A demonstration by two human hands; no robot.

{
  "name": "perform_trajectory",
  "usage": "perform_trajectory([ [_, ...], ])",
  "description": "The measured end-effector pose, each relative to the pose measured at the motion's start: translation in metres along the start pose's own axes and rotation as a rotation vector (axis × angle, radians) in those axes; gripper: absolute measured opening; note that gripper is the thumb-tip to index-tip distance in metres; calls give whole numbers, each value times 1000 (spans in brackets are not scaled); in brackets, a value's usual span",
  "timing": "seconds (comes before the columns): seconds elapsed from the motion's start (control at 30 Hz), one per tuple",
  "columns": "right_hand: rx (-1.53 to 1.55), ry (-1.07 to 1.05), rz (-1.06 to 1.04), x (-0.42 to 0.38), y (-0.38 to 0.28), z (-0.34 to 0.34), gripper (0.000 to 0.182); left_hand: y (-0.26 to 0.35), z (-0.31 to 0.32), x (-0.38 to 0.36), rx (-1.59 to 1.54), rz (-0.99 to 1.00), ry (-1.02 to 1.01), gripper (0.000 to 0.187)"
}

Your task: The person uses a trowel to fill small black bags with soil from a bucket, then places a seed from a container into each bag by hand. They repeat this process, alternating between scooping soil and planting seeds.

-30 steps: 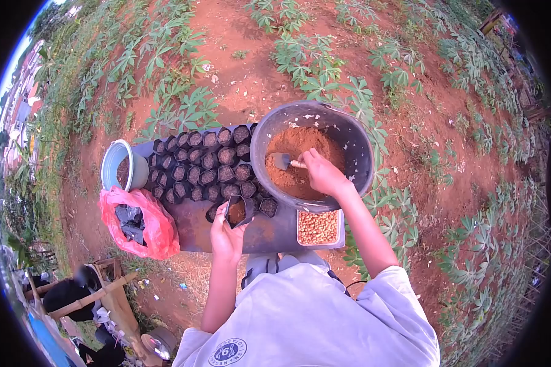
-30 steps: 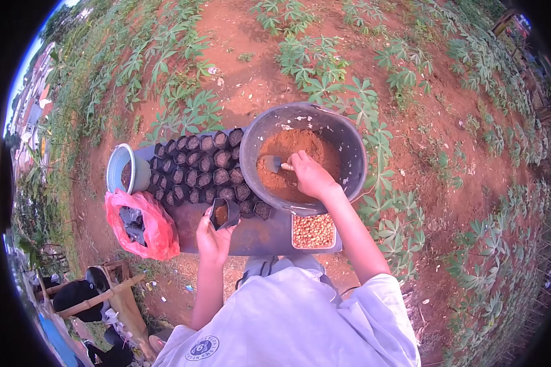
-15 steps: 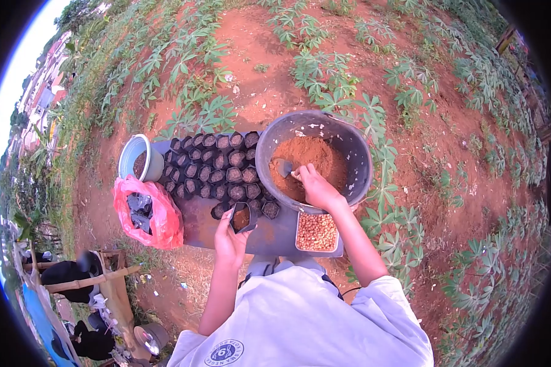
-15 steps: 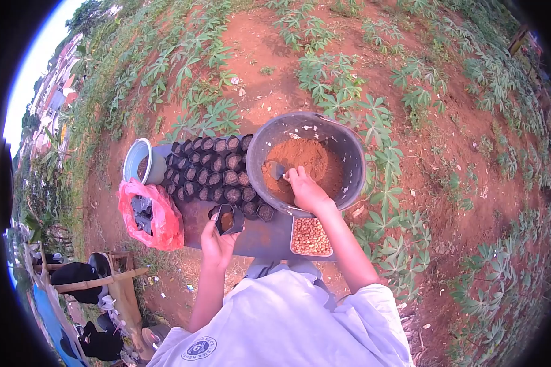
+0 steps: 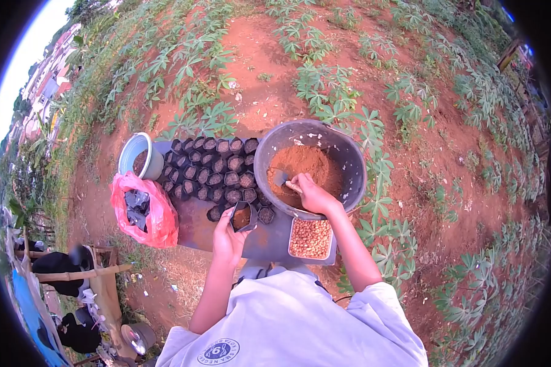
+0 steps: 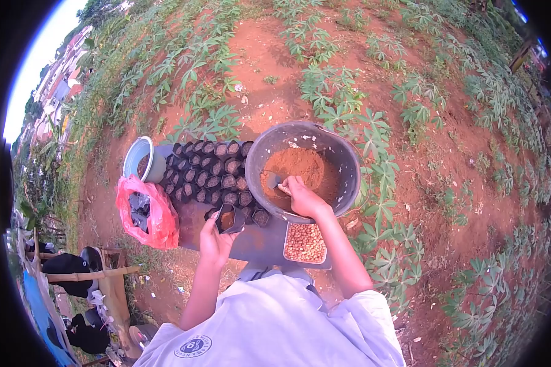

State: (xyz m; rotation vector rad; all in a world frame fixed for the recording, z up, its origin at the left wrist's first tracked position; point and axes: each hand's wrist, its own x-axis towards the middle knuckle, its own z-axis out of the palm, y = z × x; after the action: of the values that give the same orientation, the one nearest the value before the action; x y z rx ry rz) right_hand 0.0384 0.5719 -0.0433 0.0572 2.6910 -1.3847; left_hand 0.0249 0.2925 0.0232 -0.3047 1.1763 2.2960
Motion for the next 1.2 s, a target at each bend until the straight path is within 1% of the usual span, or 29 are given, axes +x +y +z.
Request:
perform_trajectory([
  [0.17,-18,9,-21,2,3,-2,33,2,-4,1,-4,-5,5,26],
  [0.23,36,18,-12,3,8,-1,33,2,-3,2,-17,6,35,32],
  [0.37,52,4,-23,-1,11,-5,31,2,-7,5,-41,10,18,32],
  [0.43,127,-30,49,-6,2,-11,25,4,-6,6,-36,6,17,32],
  [0.53,152,-11,14,-12,4,-15,26,7,-2,7,-11,5,11,27],
  [0.67,168,8,3,-20,3,-23,30,7,0,10,-5,-1,0,27],
  [0.73,142,48,-38,-26,1,-31,32,6,2,11,-1,-17,4,27],
  [0.87,103,62,-21,-42,-16,-54,31,-3,2,15,-13,-22,-3,28],
  [0.93,99,82,-17,-49,-24,-64,31,-6,4,18,2,-53,26,33],
  [1.07,55,149,-76,-67,-44,-85,31,-20,3,24,-17,-58,11,33],
  [1.2,95,154,-55,-85,-64,-100,27,-28,7,25,-11,-35,-8,31],
])
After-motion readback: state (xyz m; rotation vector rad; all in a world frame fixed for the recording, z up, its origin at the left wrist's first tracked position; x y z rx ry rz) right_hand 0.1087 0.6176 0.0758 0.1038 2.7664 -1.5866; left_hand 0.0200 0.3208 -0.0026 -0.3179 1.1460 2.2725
